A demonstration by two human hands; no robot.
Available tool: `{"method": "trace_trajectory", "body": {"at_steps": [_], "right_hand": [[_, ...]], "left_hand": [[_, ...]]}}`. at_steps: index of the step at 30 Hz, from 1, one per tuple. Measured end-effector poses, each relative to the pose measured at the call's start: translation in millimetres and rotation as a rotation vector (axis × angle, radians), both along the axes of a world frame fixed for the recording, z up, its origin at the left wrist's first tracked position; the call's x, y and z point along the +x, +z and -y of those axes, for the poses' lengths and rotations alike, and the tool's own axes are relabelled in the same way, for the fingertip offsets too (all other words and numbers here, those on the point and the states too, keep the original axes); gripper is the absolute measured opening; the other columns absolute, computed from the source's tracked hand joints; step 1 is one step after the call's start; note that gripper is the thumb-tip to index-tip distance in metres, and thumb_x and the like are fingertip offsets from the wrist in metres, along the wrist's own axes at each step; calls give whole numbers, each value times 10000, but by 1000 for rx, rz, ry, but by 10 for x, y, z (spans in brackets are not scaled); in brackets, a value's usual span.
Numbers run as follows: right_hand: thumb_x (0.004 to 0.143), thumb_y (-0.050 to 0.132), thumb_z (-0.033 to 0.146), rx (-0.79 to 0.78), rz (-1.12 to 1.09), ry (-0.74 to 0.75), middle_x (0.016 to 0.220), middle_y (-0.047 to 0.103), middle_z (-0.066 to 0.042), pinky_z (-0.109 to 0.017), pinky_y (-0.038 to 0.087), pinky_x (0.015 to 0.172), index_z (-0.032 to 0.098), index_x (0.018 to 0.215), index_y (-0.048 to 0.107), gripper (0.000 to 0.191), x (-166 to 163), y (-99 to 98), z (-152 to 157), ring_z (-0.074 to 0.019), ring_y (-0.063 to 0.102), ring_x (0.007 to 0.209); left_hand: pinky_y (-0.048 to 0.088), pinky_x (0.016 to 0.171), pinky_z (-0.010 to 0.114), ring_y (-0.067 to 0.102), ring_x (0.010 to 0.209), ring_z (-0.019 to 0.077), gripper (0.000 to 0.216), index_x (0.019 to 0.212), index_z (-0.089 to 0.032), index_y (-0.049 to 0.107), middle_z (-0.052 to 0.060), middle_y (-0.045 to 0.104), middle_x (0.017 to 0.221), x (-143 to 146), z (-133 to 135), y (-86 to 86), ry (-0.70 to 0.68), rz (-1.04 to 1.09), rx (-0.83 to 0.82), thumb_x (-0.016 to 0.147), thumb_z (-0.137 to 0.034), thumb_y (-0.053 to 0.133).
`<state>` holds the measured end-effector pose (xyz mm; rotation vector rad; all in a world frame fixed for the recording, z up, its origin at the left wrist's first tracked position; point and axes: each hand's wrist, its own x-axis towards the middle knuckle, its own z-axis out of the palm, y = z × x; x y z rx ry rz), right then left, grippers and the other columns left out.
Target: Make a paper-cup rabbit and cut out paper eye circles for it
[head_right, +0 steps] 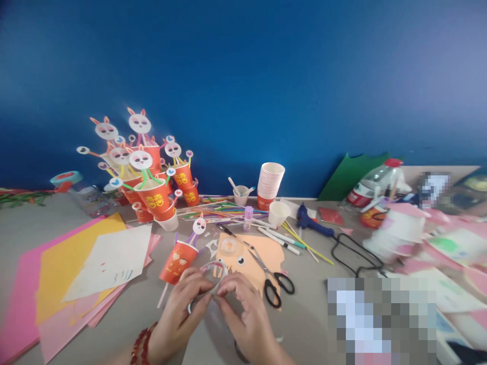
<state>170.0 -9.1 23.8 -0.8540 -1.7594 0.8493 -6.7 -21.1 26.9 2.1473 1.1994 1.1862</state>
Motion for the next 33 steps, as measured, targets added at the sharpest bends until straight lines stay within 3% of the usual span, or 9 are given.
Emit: {"method": "trace_trajectory", "body": {"at_steps": [7,12,17,21,26,29,31,33], "right_hand": [[878,585,122,2,37,-53,858,649,-19,-251,514,729,233,953,585,134,-6,-76,26,-162,638,798],[868,593,87,97,10,-21,838,658,-21,-256,514,727,229,878,604,143,-15,-8,11,-168,644,806],[884,573,102,131,44,-31,822,654,-28,-295,502,726,225,845,578,129,-14,29,22,-181,630,796],[881,548,70,229,99,-18,833,650,-33,-343,492,764,232,891,569,163,-6,40,73,-190,614,809],[864,529,56,352,20,61,836,642,-39,-362,506,728,241,969,572,217,73,81,110,-191,607,771],[894,526,116,231,-103,-124,869,631,-58,-379,519,751,242,953,594,154,224,74,-48,-211,621,832],[885,586,194,106,-29,-289,1043,620,-109,-380,530,796,221,962,640,98,348,29,-228,-245,615,978],[893,572,249,33,90,-337,1143,609,-125,-338,556,754,209,1004,676,158,451,-46,-402,-243,621,1005]], "left_hand": [[417,868,378,552,814,184,210,954,-213,548,20,635,856,8,9,-31,-11,3,1,854,-59,445],[416,867,381,552,862,199,244,978,-207,543,38,637,889,17,10,-52,28,-4,41,828,-42,446],[431,791,346,541,769,180,179,899,-195,564,34,623,805,32,22,30,13,35,8,851,-74,442],[430,725,294,534,759,172,142,828,-186,590,31,603,759,48,61,44,-2,139,-108,883,-135,470],[383,552,216,459,579,120,183,820,-175,598,-20,494,619,-15,54,-44,19,398,-418,923,-254,469],[374,536,215,447,553,118,188,849,-178,587,-30,476,594,-57,35,-68,31,397,-451,934,-264,443],[402,603,243,505,636,142,154,845,-180,599,4,552,673,-42,47,-61,-43,225,-356,904,-206,458],[416,684,290,539,721,174,140,846,-182,606,33,599,745,6,76,-53,-158,14,-218,851,-142,472]]}}
